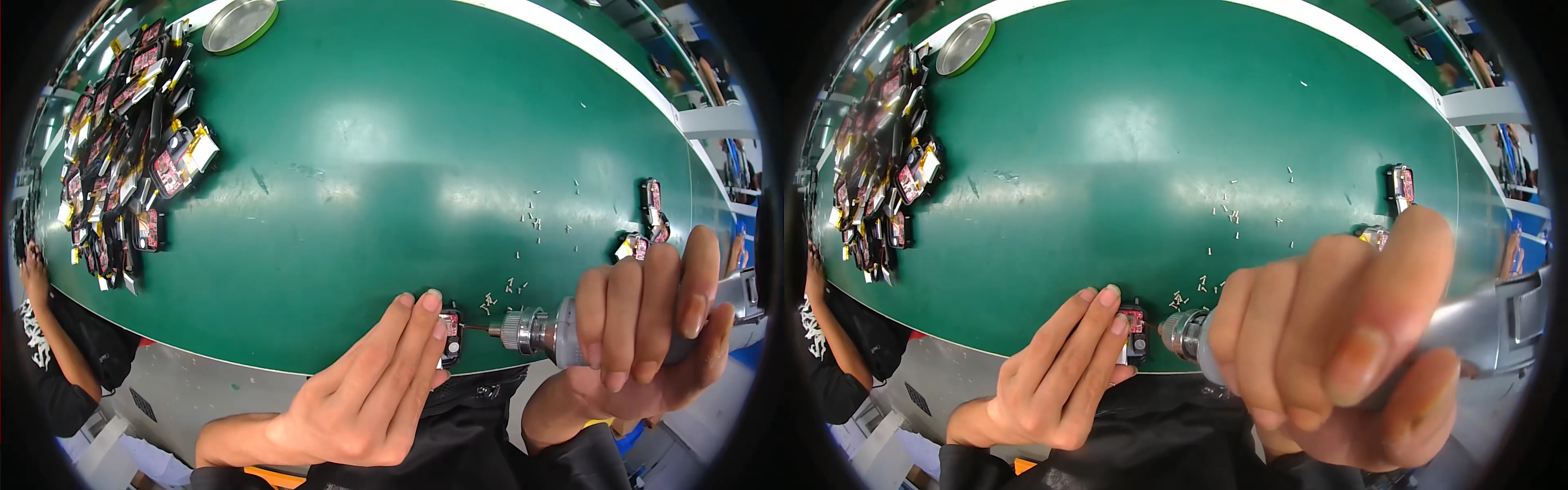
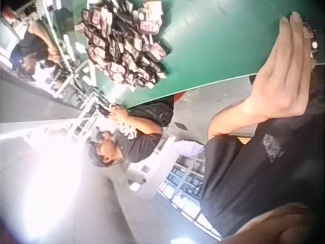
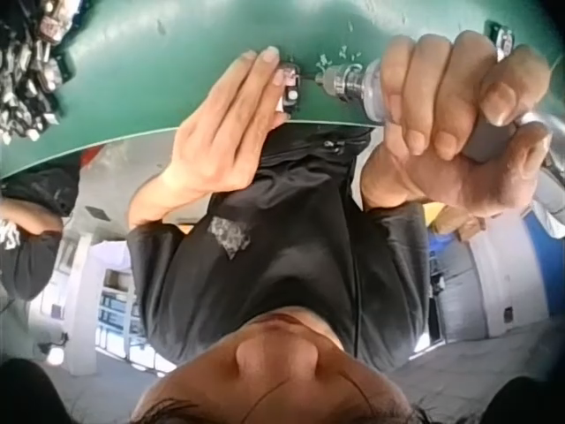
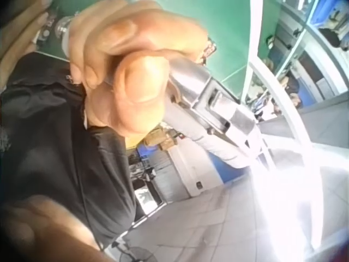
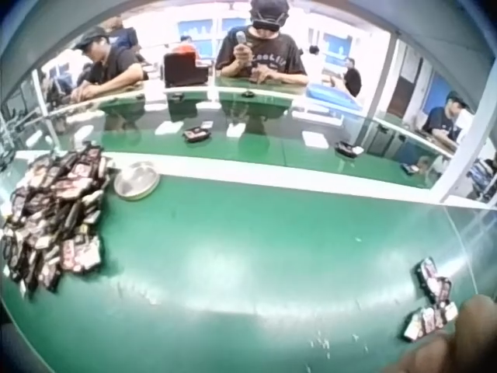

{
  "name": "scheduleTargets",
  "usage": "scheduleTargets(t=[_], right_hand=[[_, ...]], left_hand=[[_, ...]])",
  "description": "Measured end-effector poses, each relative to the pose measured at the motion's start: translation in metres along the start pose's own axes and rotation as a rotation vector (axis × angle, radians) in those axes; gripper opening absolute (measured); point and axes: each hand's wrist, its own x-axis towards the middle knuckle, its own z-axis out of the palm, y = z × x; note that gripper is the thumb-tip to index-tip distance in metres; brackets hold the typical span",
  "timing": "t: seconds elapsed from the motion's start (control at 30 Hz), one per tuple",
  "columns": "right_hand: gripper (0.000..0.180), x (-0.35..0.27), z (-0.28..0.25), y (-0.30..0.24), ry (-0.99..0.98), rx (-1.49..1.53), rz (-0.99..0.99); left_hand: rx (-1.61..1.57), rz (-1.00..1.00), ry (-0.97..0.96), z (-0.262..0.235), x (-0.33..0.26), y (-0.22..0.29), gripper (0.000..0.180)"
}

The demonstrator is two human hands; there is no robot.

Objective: Assembling small electronic components using an electric screwdriver on an assembly line.

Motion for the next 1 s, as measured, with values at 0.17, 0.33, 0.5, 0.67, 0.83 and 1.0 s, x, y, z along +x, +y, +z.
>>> scheduleTargets(t=[0.17,0.33,0.5,0.67,0.83,1.0], right_hand=[[0.019,0.003,-0.001,0.005,-0.04,-0.004,0.033],[0.019,0.004,0.003,0.008,0.02,-0.034,-0.002],[0.019,0.004,0.004,0.011,0.054,-0.066,-0.007],[0.018,0.006,0.005,0.008,0.024,-0.045,0.015],[0.017,0.009,0.004,0.008,-0.003,-0.169,0.004],[0.018,0.012,0.002,0.007,-0.046,-0.15,0.076]], left_hand=[[-0.025,-0.013,-0.001,0.0,-0.001,-0.001,0.025],[-0.011,-0.009,-0.016,-0.001,0.0,-0.001,0.025],[-0.019,-0.015,-0.001,0.002,-0.001,-0.002,0.023],[-0.029,-0.004,0.023,0.003,0.0,-0.002,0.023],[-0.017,-0.003,0.031,0.003,-0.001,-0.002,0.023],[-0.018,-0.014,0.039,0.003,-0.003,-0.002,0.023]])
